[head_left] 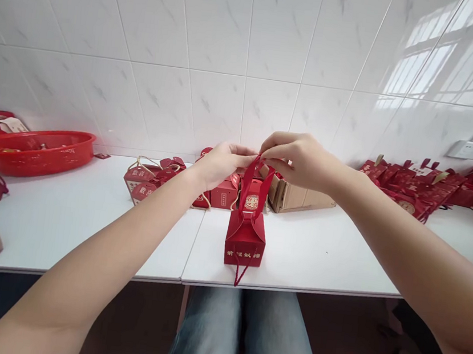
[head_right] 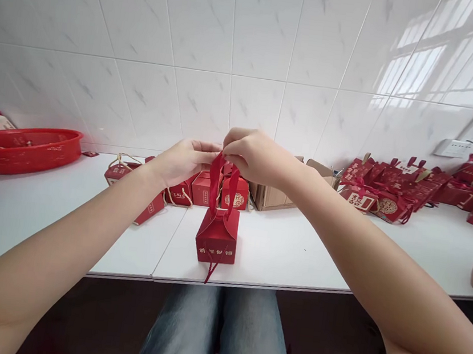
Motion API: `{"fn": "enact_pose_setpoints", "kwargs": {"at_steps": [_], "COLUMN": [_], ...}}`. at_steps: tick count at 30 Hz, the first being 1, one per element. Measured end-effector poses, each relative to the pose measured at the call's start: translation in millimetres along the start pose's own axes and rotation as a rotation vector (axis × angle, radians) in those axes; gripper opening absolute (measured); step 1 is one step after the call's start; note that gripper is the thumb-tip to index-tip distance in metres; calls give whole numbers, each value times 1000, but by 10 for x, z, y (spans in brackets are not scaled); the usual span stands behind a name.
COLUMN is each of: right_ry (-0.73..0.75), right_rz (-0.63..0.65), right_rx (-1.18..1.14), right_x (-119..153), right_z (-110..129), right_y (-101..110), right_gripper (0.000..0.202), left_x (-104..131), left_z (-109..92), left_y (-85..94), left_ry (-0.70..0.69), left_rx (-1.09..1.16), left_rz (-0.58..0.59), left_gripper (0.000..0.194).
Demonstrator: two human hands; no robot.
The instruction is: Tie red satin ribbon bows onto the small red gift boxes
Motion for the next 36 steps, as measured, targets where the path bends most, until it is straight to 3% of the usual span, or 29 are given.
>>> {"fn": "enact_pose_setpoints", "kwargs": {"at_steps": [4, 7, 10, 14, 18, 21, 23, 27, 31, 33, 36], "right_ry": [-33, -144, -315, -648, -846, -979, -1046, -1092, -1152, -1169, -1084], "right_rz": [-93, -120, -79, -60, -51, -49, -113, -257, -249, -238, -350], "right_rx": [-115, -263, -373, -419, -484, -569, -656, -762, -712, -544, -256], "right_x": [137, 375, 778, 1479, 2085, 2370, 2468, 2522, 2499, 2421, 2158], "right_z": [-47, -128, -246, -460, -644, -758, -811, -849, -844, -837, -801], "right_y": [-13, -45, -107, -193, -336, -499, -590, -664, -638, -593, -539], "right_gripper": [12, 17, 22, 33, 36, 33, 31, 33, 30, 27, 56], "left_x": [-18, 16, 138, 459, 834, 985, 1005, 962, 968, 959, 874], "left_z": [-20, 49, 263, 699, 1089, 1245, 1289, 1313, 1300, 1244, 1117], "left_y": [161, 389, 704, 1153, 1387, 1341, 1270, 1173, 1106, 1008, 749], "left_ry": [-180, -214, -125, 94, 363, 470, 520, 567, 590, 478, 68], "left_rx": [-276, -443, -661, -915, -1131, -1284, -1367, -1417, -1425, -1504, -1534], "left_rz": [-252, -390, -466, -543, -522, -441, -425, -424, -383, -380, -440], "left_gripper": [12, 9, 11, 11, 9, 12, 19, 26, 28, 35, 46]}}
Point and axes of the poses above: each hand's wrist, its own x-axis away from the middle knuckle, its own y-axis out of the back of the hand, z = x × y, the point moved 3 cm from there along -x, towards the middle knuckle, and after that the axes turned 2 degrees about y, right-handed, at the moved point
